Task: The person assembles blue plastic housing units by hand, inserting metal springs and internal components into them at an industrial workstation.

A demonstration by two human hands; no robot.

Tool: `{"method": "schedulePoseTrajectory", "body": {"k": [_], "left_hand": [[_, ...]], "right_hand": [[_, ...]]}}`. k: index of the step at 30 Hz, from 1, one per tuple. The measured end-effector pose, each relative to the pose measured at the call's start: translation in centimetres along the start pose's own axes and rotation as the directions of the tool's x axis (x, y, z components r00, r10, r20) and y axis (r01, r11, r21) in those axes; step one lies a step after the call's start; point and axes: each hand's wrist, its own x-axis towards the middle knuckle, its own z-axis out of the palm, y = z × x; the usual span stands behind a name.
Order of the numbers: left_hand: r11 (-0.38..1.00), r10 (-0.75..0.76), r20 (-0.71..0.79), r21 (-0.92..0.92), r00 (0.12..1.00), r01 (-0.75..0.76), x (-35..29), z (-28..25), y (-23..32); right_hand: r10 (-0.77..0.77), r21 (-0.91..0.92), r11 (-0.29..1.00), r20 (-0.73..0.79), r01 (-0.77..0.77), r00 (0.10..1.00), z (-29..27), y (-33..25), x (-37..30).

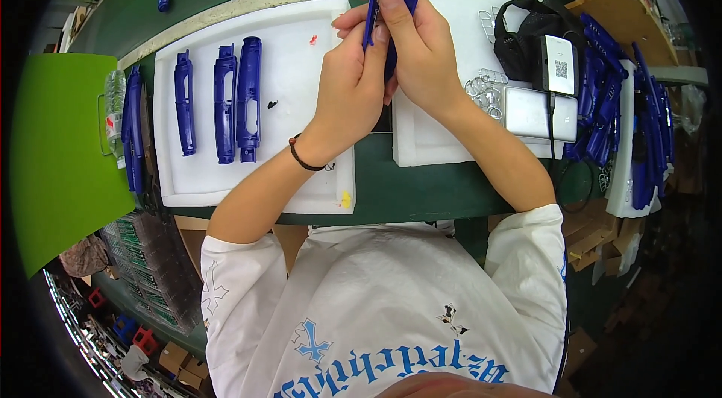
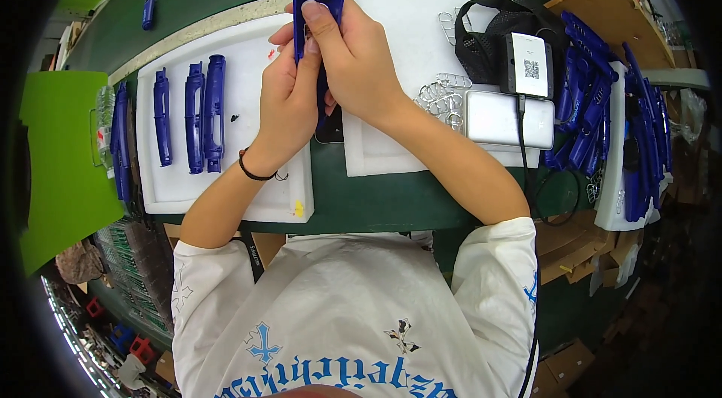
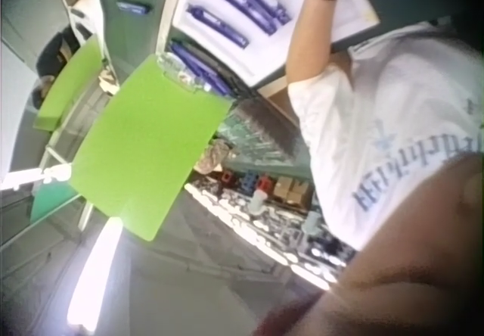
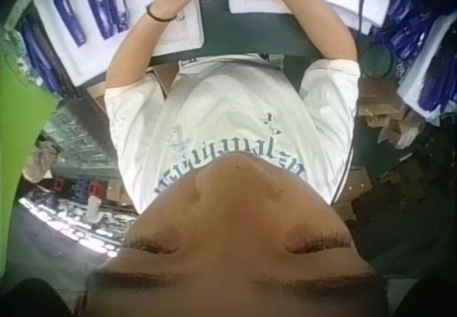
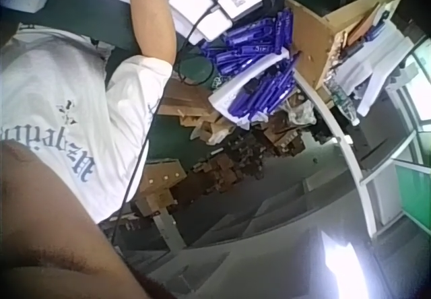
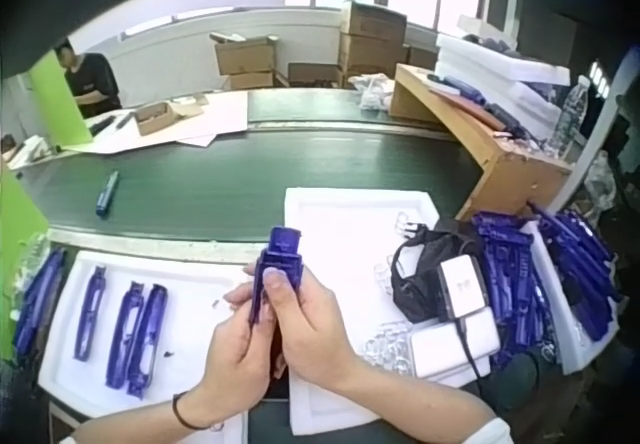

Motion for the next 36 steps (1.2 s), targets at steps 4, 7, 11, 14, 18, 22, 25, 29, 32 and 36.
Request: {"method": "schedulePoseTrajectory", "body": {"k": [4, 7, 11, 14, 18, 22, 25, 29, 32, 36], "left_hand": [[0.998, 0.033, -0.022, 0.061, 0.999, -0.031, -0.1, 0.1, -0.1], [0.993, 0.052, -0.055, 0.105, 0.997, -0.046, -0.2, 0.2, -0.3], [0.949, 0.192, -0.069, 0.266, 0.979, -0.168, 0.1, 0.1, -0.9], [0.975, 0.102, -0.092, 0.209, 0.991, -0.081, 0.5, 0.2, -0.4], [1.000, -0.016, -0.041, 0.001, 0.999, 0.016, 1.0, 0.1, 0.0], [0.975, -0.085, 0.001, -0.205, 0.996, 0.083, 0.8, 0.0, 0.2], [0.977, -0.117, 0.008, -0.179, 0.993, 0.116, 0.7, -0.2, 0.5], [0.988, -0.082, 0.026, -0.127, 0.996, 0.085, 0.8, -0.6, 0.7], [0.981, -0.133, 0.019, -0.142, 0.991, 0.134, 0.4, -0.9, 1.1], [0.966, -0.172, 0.078, -0.185, 0.982, 0.184, 0.8, -1.4, 1.2]], "right_hand": [[-0.007, 0.024, 1.000, -0.015, 0.007, 1.000, 0.3, 0.6, 0.0], [-0.046, 0.120, 0.992, -0.034, 0.050, 0.998, 0.7, 1.2, 0.2], [-0.106, 0.071, 0.991, -0.066, 0.111, 0.992, 1.0, 1.6, 0.5], [-0.033, 0.067, 0.997, -0.081, 0.039, 0.996, 0.7, 0.1, 0.5], [0.044, 0.135, 0.990, -0.071, -0.034, 0.996, 0.6, 0.7, 0.8], [0.046, 0.268, 0.963, -0.027, -0.037, 0.999, 0.2, -0.4, 0.1], [0.128, 0.259, 0.957, 0.019, -0.129, 0.992, -0.1, -1.2, -0.1], [-0.624, 0.099, 0.774, 0.287, 0.625, 0.727, -1.9, 2.1, 2.7], [-0.322, -0.043, 0.942, 0.171, 0.334, 0.931, -0.8, 0.0, 0.4], [-0.365, -0.136, 0.907, 0.214, 0.397, 0.906, -1.5, -0.9, 1.2]]}}
